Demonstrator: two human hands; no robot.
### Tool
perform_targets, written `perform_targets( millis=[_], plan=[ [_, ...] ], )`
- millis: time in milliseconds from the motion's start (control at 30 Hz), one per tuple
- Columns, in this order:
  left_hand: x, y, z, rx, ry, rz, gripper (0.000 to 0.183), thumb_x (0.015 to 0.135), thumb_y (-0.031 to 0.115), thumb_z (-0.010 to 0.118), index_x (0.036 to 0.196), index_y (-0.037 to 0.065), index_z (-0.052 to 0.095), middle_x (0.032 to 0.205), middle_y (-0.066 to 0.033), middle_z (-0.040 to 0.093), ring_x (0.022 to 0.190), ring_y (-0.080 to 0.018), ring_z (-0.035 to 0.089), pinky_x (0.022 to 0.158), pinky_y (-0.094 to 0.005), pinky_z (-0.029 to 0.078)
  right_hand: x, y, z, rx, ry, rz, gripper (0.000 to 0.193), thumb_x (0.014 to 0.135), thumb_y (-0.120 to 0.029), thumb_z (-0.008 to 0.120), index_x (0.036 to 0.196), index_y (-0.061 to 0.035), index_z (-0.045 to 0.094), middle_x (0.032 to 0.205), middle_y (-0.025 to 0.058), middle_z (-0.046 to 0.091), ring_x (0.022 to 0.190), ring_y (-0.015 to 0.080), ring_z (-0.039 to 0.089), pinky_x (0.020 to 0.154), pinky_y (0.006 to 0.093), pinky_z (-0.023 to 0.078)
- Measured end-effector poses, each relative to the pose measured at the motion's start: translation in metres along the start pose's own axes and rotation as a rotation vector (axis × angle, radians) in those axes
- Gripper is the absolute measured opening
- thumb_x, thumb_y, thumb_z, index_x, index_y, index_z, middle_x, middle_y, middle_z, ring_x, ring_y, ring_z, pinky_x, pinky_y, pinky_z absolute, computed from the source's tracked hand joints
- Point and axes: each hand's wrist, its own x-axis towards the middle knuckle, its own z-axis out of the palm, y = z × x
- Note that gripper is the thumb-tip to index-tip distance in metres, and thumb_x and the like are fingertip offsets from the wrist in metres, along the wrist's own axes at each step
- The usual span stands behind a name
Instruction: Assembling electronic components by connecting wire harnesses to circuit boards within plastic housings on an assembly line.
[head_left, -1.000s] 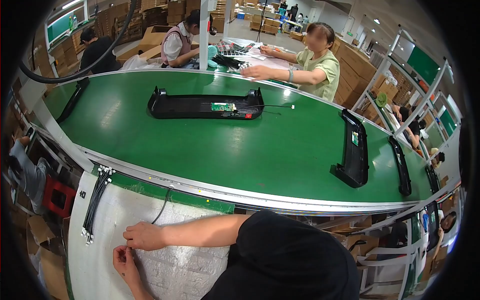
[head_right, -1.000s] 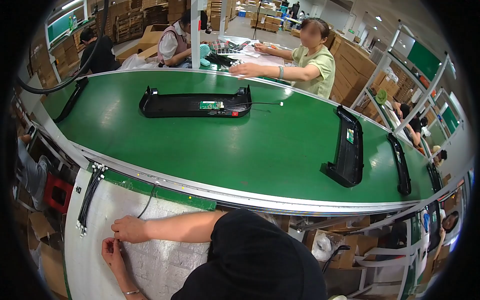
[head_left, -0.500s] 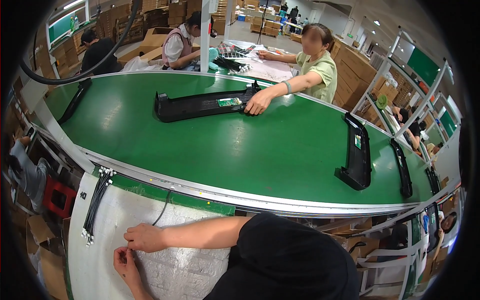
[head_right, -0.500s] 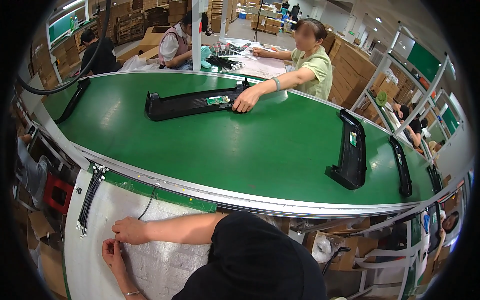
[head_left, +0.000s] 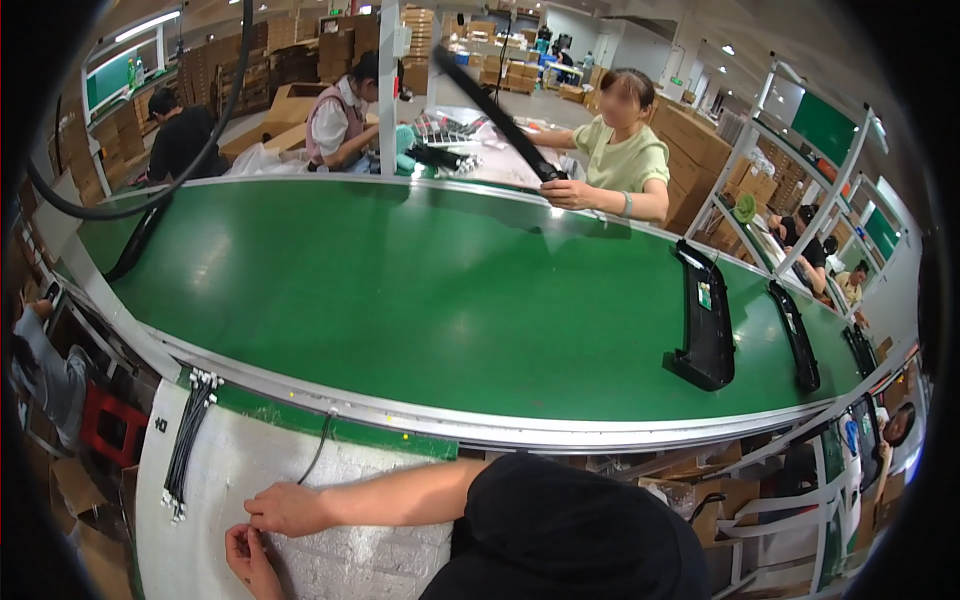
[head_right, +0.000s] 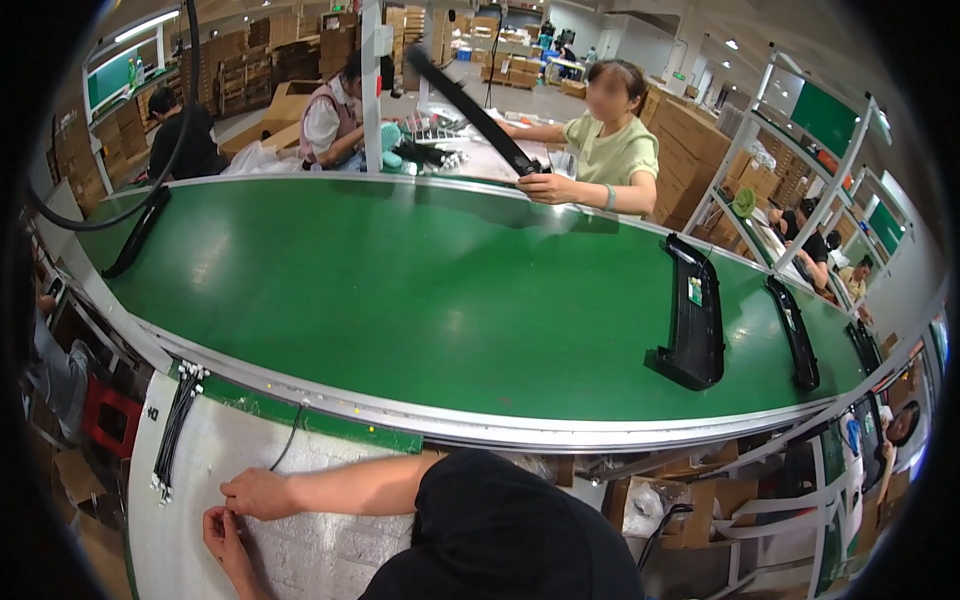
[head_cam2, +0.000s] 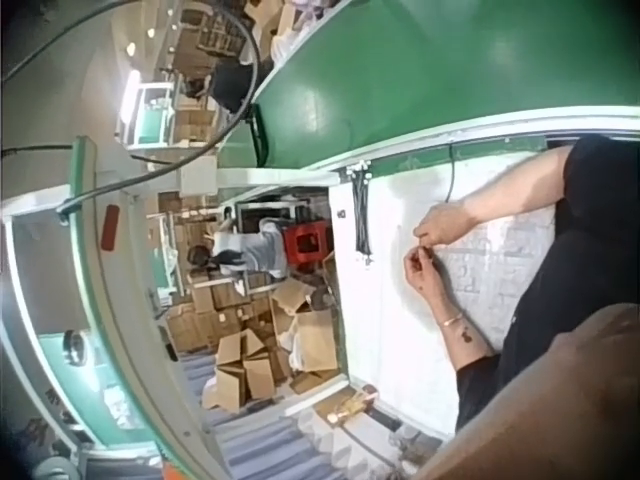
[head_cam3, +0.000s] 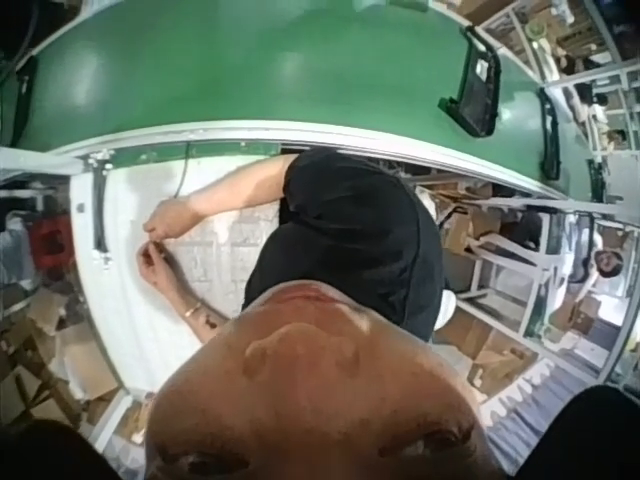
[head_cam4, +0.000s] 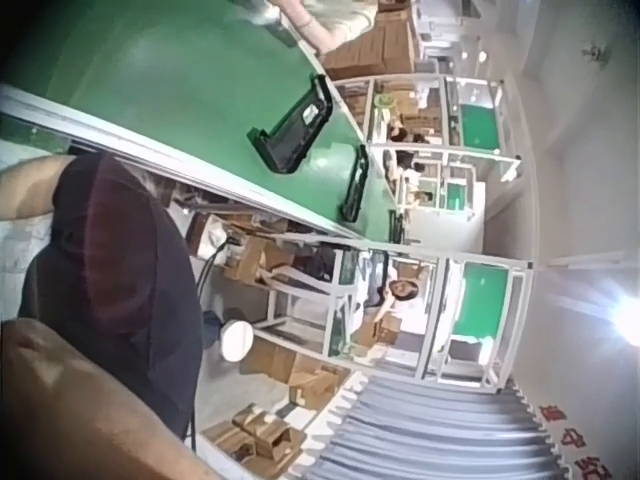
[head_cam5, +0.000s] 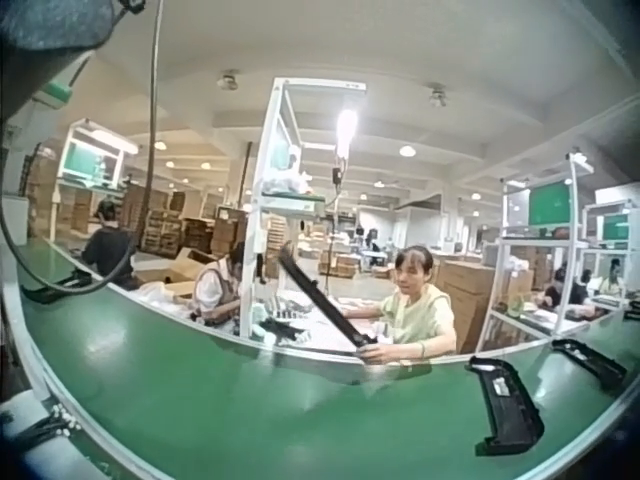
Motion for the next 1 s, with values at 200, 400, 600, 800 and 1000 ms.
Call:
perform_targets(
  millis=[200,400,600,800,1000],
  plan=[
    [-0.001,-0.027,-0.013,-0.062,-0.084,-0.309,0.029,0.090,0.024,0.054,0.113,0.006,0.058,0.123,-0.0180,0.051,0.110,-0.0269,0.050,0.091,-0.0438,0.040,-0.003,0.001,0.005,0.009,0.024,-0.011,0.007,0.069,-0.009,0.056,0.071,-0.0016,0.054,0.078,0.0101,0.050,0.070,0.0269,0.057,0.057,0.0378,0.047],
    [-0.001,-0.005,-0.010,-0.047,0.027,-0.091,0.004,0.088,0.008,0.054,0.087,0.004,0.055,0.073,0.0030,0.052,0.060,-0.0037,0.042,0.051,-0.0177,0.034,0.006,0.005,0.010,0.029,-0.077,-0.014,0.008,0.072,-0.011,0.056,0.076,-0.0041,0.055,0.079,0.0099,0.051,0.073,0.0259,0.057,0.058,0.0367,0.048],
    [0.000,0.021,0.010,-0.072,0.051,-0.172,0.007,0.088,0.009,0.055,0.090,0.003,0.059,0.073,0.0033,0.056,0.062,-0.0027,0.046,0.054,-0.0169,0.036,0.006,0.008,-0.011,-0.011,-0.041,0.050,0.010,0.078,-0.018,0.058,0.080,-0.0087,0.059,0.078,0.0059,0.053,0.073,0.0234,0.058,0.059,0.0344,0.049],
    [-0.011,0.028,0.005,-0.044,0.062,-0.162,0.009,0.086,0.009,0.059,0.092,0.002,0.060,0.075,0.0023,0.058,0.066,-0.0037,0.050,0.060,-0.0168,0.040,0.007,0.003,-0.006,-0.015,-0.070,0.044,0.011,0.074,-0.018,0.063,0.083,-0.0120,0.059,0.074,0.0028,0.052,0.070,0.0211,0.057,0.056,0.0328,0.049],
    [-0.007,0.019,0.009,0.036,0.024,-0.139,0.013,0.087,0.013,0.058,0.081,0.001,0.060,0.068,0.0016,0.055,0.064,-0.0039,0.047,0.058,-0.0194,0.039,0.002,0.001,-0.018,-0.024,0.012,0.075,0.009,0.073,-0.016,0.064,0.080,-0.0117,0.061,0.072,0.0030,0.051,0.067,0.0219,0.057,0.055,0.0328,0.048]
  ],
)
